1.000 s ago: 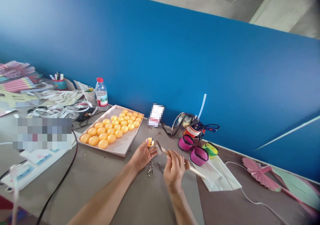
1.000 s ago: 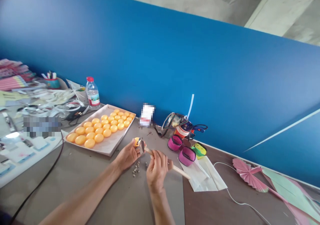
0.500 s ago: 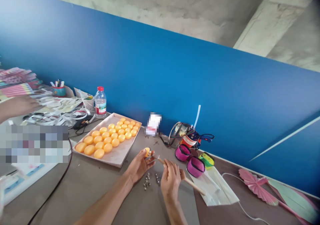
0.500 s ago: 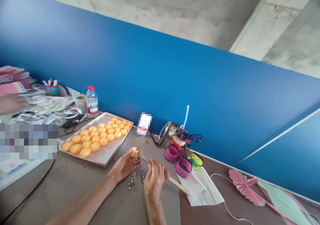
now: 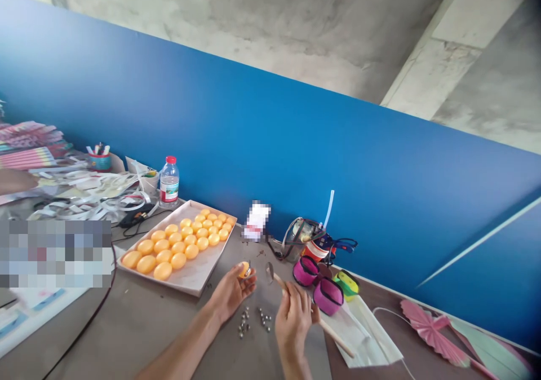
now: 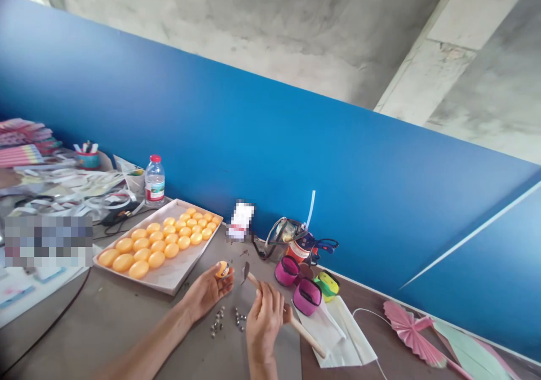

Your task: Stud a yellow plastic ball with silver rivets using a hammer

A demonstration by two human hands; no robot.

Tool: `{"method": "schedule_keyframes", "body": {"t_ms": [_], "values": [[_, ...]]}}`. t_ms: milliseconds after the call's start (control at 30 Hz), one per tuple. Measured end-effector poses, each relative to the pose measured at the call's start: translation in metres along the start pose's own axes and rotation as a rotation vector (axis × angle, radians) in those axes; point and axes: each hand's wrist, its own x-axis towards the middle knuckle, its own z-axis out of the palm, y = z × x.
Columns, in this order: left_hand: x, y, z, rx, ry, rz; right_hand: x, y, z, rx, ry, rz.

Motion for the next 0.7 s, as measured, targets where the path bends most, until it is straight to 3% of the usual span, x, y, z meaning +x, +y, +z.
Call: {"method": "schedule_keyframes", "body": {"t_ms": [100,433,567,700], "values": [[0.0,0.0,0.0,0.037,0.024,0.026,-0.001,0.014,0.006,-0.058,-0.004,0.048],[0.001,-0.003,-0.003,0.024,-0.077,0.094,-0.022,0.04,0.021,-0.171,-0.186,0.158],[0.0,-0.002,-0.001,0.03,-0.098,0.1,-0.023,0.039,0.022,-0.177,-0.211,0.152],[-0.001,0.0,0.001,0.036,-0.076,0.093,-0.013,0.022,0.014,-0.006,-0.239,0.088]]}}
